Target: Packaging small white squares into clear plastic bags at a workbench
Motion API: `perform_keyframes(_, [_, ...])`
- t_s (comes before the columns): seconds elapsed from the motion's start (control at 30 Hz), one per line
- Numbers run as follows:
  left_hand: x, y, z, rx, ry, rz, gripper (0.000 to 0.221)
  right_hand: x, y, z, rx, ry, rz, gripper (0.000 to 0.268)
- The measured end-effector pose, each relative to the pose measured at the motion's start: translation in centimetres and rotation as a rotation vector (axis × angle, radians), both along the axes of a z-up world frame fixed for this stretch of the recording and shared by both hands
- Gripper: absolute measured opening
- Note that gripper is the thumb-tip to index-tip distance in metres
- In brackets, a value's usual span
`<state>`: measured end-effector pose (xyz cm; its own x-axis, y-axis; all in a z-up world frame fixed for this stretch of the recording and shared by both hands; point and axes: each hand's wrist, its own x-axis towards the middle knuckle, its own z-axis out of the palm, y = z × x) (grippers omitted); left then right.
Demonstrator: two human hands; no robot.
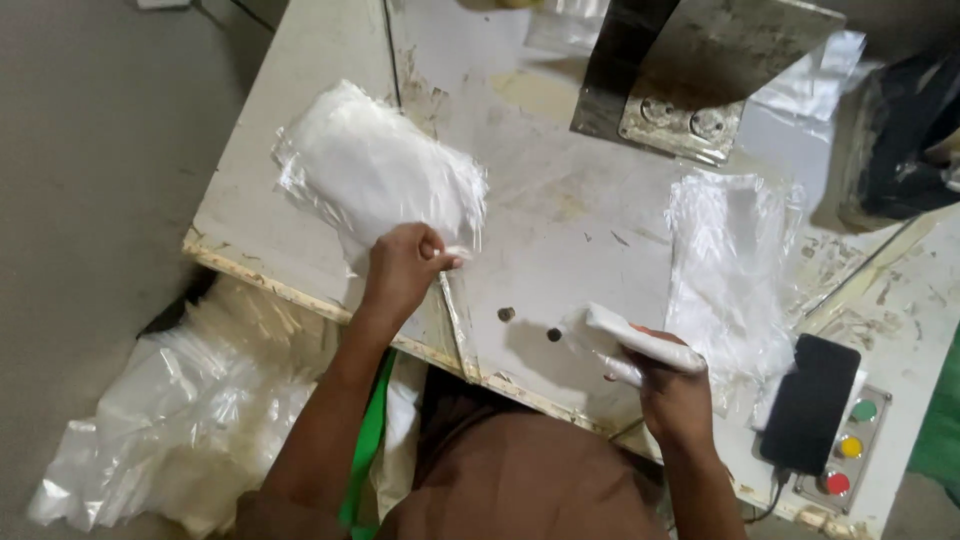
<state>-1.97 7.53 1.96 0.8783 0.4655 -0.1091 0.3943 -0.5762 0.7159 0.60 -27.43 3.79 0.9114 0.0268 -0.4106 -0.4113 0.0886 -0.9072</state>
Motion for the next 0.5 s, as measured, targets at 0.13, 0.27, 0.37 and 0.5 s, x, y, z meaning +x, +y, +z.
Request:
perform_keyframes(0.13, [-0.6,0.5,2.5,-0.16,0.012,-0.063,0.007,1.4,0.6,-2.1,-0.013,-0.082,-0.043,0.033])
perform_keyframes(0.27, [-1.2,-2.8,5.7,-0.42,-0.162,-0.132,0.019,2.4,3.9,1.8,0.079,-0.099,0.091,0.036])
perform_keyframes(0.37, [-2.1,-8.2,5.3,-0.863,-0.081,-0.169,0.02,1.3,4.2,3.1,0.099,-0.02,0.444,0.045])
perform_keyframes(0.5, [-4.3,-11.0,-0.8,-1.473,-0.186,-0.278,0.055,2.2,3.3,3.7,0.113,0.305,0.547,0.036])
